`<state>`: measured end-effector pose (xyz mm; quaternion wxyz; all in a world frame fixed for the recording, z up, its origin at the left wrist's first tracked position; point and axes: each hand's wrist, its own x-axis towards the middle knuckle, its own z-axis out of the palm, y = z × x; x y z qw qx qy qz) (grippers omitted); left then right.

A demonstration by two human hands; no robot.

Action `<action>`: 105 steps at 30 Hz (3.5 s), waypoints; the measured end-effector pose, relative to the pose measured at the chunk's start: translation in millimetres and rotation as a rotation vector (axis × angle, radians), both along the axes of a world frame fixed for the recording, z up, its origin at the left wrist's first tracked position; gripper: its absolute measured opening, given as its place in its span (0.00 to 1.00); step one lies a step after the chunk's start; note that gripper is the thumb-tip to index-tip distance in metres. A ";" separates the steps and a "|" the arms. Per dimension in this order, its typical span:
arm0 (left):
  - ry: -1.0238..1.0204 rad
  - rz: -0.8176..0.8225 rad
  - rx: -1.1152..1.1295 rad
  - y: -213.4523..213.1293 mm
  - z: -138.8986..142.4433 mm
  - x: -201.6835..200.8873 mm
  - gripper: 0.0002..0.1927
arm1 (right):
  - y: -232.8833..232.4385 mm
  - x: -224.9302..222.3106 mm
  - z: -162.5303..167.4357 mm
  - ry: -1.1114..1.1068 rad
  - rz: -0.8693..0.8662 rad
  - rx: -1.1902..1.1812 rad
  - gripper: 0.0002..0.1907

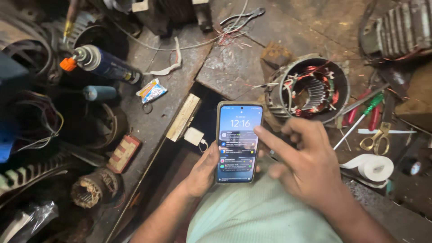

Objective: The person works on a motor stator by hand, stripping and twisting copper wires, then uses pliers and scissors to cut and adjust connections. A smartphone is briefly handled and placed on the table. The person continues to manipulate wires and tools around the stator throughout the clip.

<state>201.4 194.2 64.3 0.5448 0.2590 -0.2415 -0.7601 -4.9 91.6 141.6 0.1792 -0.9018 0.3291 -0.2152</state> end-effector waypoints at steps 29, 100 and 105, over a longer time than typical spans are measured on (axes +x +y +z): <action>-0.024 0.090 0.271 14.2 -80.1 70.6 0.40 | 24.5 18.0 -32.9 -0.066 0.235 0.237 0.34; -1.512 0.370 -0.363 -5.3 -35.5 -180.3 0.15 | -1.0 -288.3 -69.6 -0.184 -0.402 0.246 0.23; -0.840 0.355 0.036 -58.6 -64.7 -193.5 0.18 | 11.5 -218.3 -56.9 -0.300 -0.378 0.226 0.12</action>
